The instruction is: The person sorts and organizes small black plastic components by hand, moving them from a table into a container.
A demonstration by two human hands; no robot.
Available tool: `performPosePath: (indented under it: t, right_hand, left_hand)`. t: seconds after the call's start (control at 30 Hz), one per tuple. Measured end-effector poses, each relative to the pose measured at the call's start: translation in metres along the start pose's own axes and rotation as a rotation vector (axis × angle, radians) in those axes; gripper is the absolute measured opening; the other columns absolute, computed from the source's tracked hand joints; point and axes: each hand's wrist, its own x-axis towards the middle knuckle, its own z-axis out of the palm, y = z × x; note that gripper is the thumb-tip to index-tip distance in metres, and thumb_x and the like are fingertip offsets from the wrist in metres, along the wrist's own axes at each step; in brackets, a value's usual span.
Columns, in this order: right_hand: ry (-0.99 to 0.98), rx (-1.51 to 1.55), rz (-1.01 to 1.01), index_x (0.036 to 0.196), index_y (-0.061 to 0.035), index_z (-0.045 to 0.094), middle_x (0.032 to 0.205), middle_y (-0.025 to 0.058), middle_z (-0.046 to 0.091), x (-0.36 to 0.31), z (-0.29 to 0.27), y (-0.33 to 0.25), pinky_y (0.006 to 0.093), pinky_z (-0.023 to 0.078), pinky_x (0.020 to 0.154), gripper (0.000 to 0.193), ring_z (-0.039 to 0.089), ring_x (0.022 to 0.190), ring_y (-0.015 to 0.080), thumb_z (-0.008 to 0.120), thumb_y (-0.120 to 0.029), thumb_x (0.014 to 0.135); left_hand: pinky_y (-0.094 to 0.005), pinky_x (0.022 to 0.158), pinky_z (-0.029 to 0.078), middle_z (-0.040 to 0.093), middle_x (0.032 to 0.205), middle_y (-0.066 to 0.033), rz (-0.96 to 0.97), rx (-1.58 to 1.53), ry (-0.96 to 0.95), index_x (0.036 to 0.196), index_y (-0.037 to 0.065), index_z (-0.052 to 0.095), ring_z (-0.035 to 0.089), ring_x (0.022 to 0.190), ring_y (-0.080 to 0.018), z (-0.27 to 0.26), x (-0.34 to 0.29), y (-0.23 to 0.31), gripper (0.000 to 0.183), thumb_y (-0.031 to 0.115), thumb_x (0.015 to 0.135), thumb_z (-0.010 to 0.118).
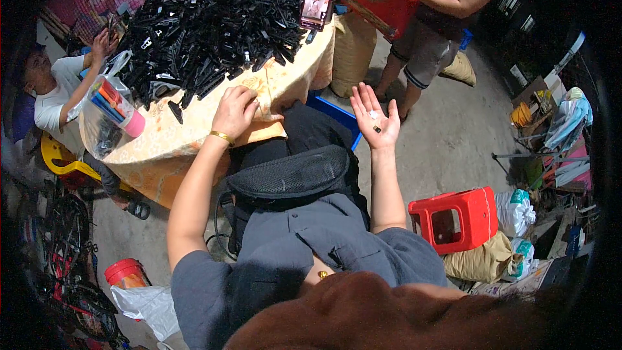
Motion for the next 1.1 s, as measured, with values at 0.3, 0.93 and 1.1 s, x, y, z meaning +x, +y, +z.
performPosePath:
  t: [0.3, 0.93, 1.1]
  right_hand:
    - [0.037, 0.042, 0.036, 0.126, 0.008, 0.033, 0.131, 0.0227, 0.036, -0.009, -0.003, 0.002, 0.0461, 0.022, 0.105, 0.06, 0.028, 0.126, 0.0353, 0.033, -0.041, 0.09]
    - [0.036, 0.036, 0.048, 0.124, 0.0089, 0.035, 0.128, 0.0249, 0.039, -0.014, -0.003, 0.001, 0.046, 0.026, 0.103, 0.061, 0.031, 0.124, 0.0363, 0.032, -0.042, 0.09]
    - [0.028, 0.047, 0.056, 0.124, 0.0094, 0.035, 0.128, 0.025, 0.039, -0.013, -0.008, 0.0, 0.046, 0.025, 0.104, 0.061, 0.03, 0.124, 0.0363, 0.033, -0.041, 0.09]
  left_hand:
    - [-0.0361, 0.081, 0.041, 0.056, 0.09, -0.0131, -0.014, 0.002, -0.022, 0.088, 0.002, 0.06, 0.05, 0.09, -0.0298, -0.001, 0.001, 0.001, 0.017, 0.013, 0.076, 0.058]
    - [-0.0357, 0.082, 0.042, 0.056, 0.091, -0.013, 0.0, 0.002, -0.008, 0.089, 0.002, 0.06, 0.05, 0.091, -0.0293, 0.0, -0.001, 0.0, 0.018, 0.013, 0.075, 0.059]
    - [-0.0356, 0.081, 0.042, 0.056, 0.09, -0.0133, 0.012, 0.011, 0.001, 0.089, 0.002, 0.06, 0.05, 0.09, -0.0294, 0.001, -0.001, -0.002, 0.018, 0.012, 0.075, 0.059]
